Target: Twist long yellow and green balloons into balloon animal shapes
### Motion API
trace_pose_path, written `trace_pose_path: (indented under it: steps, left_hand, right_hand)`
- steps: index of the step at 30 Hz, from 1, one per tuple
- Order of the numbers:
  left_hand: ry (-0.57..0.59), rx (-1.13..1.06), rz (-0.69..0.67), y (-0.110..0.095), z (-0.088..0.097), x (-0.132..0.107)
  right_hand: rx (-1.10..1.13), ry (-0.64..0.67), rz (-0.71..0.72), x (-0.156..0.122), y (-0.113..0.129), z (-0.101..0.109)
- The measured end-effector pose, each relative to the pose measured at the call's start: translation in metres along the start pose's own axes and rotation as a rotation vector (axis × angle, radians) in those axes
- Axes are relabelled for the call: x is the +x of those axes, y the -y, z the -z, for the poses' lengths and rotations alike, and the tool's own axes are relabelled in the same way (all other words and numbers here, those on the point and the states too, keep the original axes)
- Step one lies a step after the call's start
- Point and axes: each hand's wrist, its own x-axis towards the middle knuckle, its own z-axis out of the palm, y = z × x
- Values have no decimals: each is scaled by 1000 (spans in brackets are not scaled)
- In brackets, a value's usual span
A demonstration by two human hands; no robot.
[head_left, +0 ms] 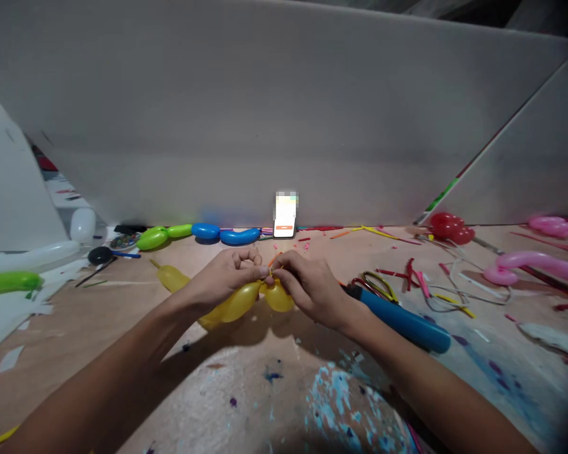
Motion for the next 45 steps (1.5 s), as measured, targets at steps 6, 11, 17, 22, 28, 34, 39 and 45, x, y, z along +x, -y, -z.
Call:
trace_pose_path:
  steps: [6, 11, 17, 22, 28, 34, 39, 45]
  left_hand:
    - [73, -10, -14, -3, 0, -2]
    - [188, -98, 25, -2, 3, -2]
    - [290, -142, 45, -3, 5, -6]
    - [303, -70, 57, -7, 6, -10]
    - [341, -9, 2, -7, 7, -11]
    - [251, 42, -27, -4, 7, -9]
    - [239, -4, -60, -3, 7, -6]
    - [213, 42, -44, -4, 11, -4]
  right_hand:
    - [66, -14, 60, 0, 1, 6]
    - [103, 7, 115, 0, 5, 8]
    - [168, -10, 103, -3, 13, 6]
    - [138, -31, 159, -7, 19, 5]
    - [113, -25, 176, -8, 20, 5]
    - [58, 29, 158, -9, 16, 2]
    - [-29, 70, 78, -9, 13, -1]
    - [-72, 36, 17, -6, 9, -3]
